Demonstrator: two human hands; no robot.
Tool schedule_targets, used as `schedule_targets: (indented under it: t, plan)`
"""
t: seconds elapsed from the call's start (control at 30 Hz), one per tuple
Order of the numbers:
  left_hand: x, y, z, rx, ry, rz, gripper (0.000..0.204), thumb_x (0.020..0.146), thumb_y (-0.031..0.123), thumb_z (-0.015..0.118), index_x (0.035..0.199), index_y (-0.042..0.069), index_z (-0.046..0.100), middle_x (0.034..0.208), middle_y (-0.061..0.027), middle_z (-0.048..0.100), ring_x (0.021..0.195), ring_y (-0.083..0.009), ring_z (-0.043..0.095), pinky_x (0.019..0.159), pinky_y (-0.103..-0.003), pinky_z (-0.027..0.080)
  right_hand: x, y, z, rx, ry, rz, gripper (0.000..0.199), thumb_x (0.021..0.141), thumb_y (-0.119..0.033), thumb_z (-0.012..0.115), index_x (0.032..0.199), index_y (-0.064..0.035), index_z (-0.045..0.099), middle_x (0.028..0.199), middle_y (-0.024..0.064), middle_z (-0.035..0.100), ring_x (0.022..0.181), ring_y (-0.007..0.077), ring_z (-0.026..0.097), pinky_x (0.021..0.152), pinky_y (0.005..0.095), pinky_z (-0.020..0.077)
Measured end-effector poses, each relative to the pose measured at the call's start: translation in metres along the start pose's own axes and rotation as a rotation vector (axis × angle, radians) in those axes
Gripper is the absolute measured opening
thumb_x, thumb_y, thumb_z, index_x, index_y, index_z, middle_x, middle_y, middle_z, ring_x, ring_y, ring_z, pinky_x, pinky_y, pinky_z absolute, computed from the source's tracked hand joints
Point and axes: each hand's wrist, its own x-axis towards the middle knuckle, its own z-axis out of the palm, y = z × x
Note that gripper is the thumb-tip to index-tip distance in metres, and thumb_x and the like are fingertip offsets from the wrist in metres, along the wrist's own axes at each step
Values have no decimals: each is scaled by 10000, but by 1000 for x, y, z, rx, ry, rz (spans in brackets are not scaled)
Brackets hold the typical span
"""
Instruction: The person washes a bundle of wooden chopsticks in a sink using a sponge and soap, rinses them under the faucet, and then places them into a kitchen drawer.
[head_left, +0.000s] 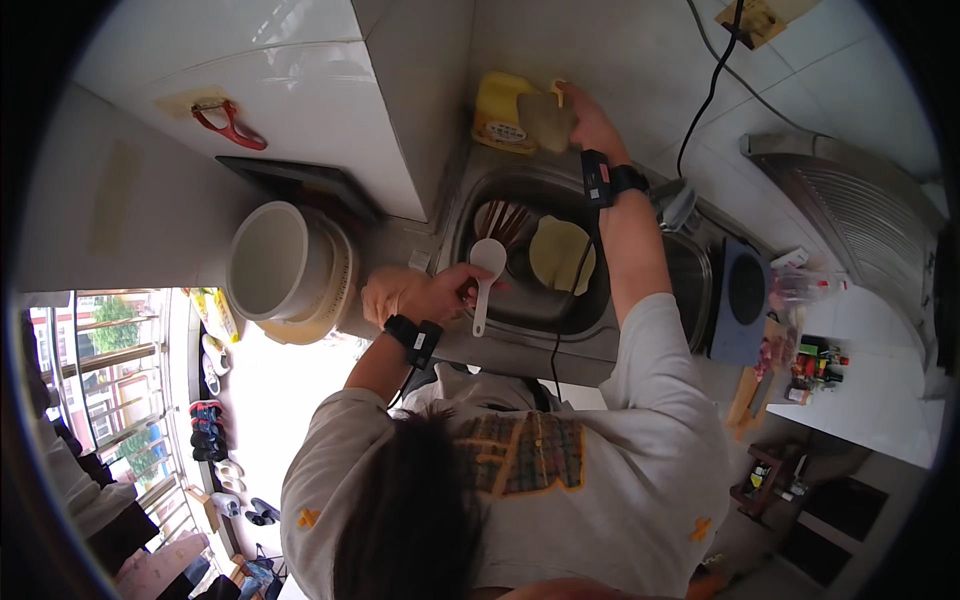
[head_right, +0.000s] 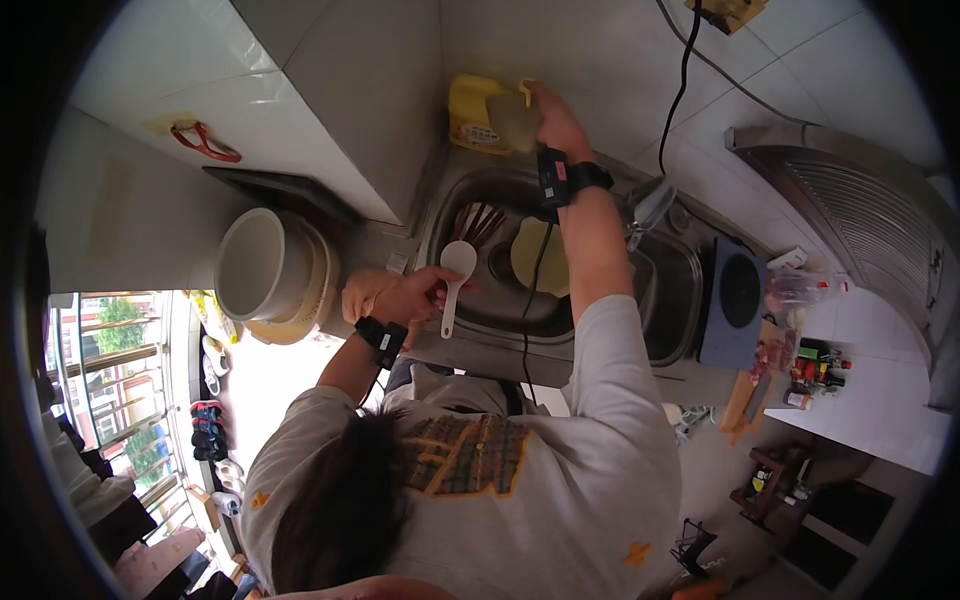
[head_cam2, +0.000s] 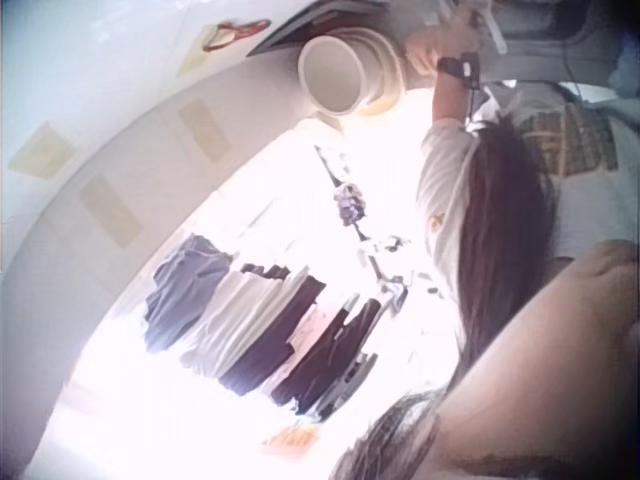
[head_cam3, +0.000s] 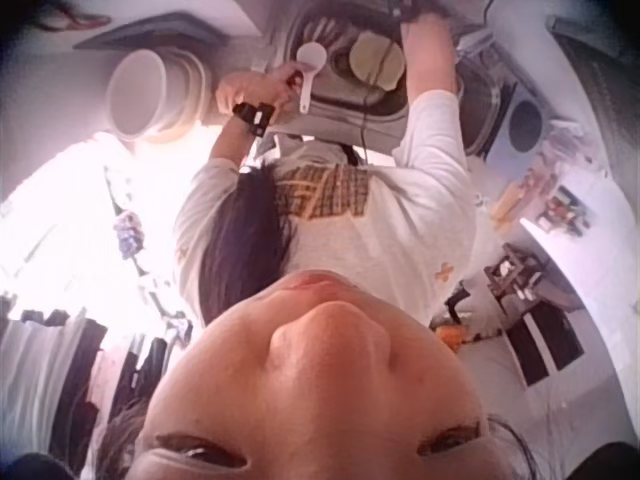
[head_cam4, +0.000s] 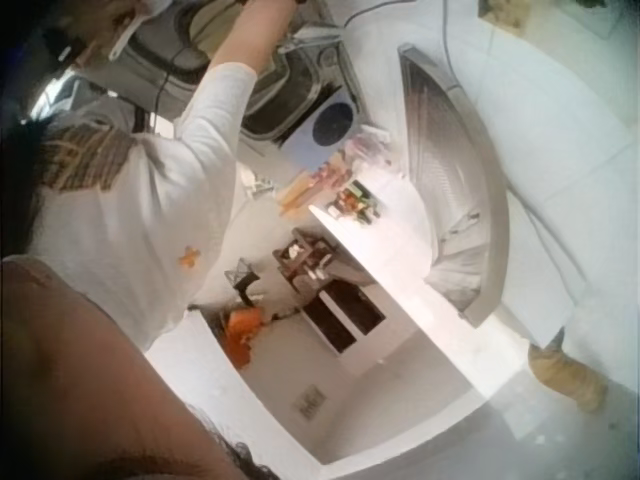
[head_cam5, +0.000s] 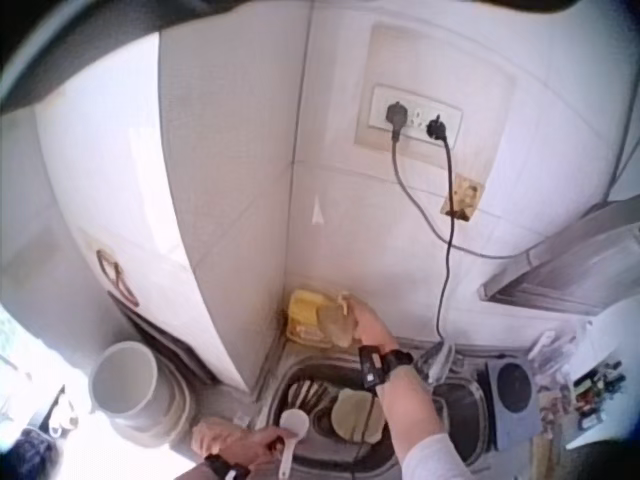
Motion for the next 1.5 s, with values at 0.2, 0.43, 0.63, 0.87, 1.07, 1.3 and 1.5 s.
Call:
schedule_targets:
  t: [0.2,0.43,0.63,0.87,1.07,1.3,1.5]
  plan:
    - [-4,-3,-11,-44,83,-88,214,716,102,520,900,5,472,875,-163,571,400,-47,329,395,-159,317,0,-34,9,28,38,11,562,588,104,454,1128,-46,418,1094,183,444,1034,308,415,886,303,309]
    - [-6,-4,9,-51,95,-81,231,725,98,511,935,10,470,863,-157,573,412,-39,322,393,-149,310,4,6,3,-5,17,72,563,596,60,522,1141,-35,417,1086,157,452,1053,249,412,879,283,316]
    - [12,-20,-14,-115,106,-96,234,720,92,511,936,20,460,866,-165,574,382,-42,311,372,-157,303,3,5,14,-67,68,-103,569,546,32,491,1107,-62,463,1067,199,452,1020,352,404,865,342,324]
    - [14,-16,-4,-138,111,-148,234,705,78,519,919,18,448,861,-175,573,358,-46,312,341,-172,296,1,22,21,70,-21,119,558,577,-61,553,1120,-11,434,1110,194,435,1043,281,411,860,256,306]
    - [8,-14,3,-139,79,-110,236,709,76,515,923,10,443,856,-172,575,363,-47,323,343,-162,303,4,8,23,20,-7,89,717,464,1,522,1168,-16,387,1113,188,430,1075,308,379,898,267,272]
    - [-5,-14,7,-93,51,-20,248,713,64,510,938,6,422,839,-180,574,352,-49,343,330,-157,302,4,-21,15,-12,37,-25,569,567,-84,578,1109,2,428,1063,165,472,1028,261,431,866,286,322]
    - [-13,-21,-6,-171,89,-40,252,712,70,508,940,21,413,826,-172,579,339,-54,351,309,-160,304,12,-78,29,1309,101,794,355,790,-305,519,995,-19,469,962,80,520,840,165,519,693,269,432]
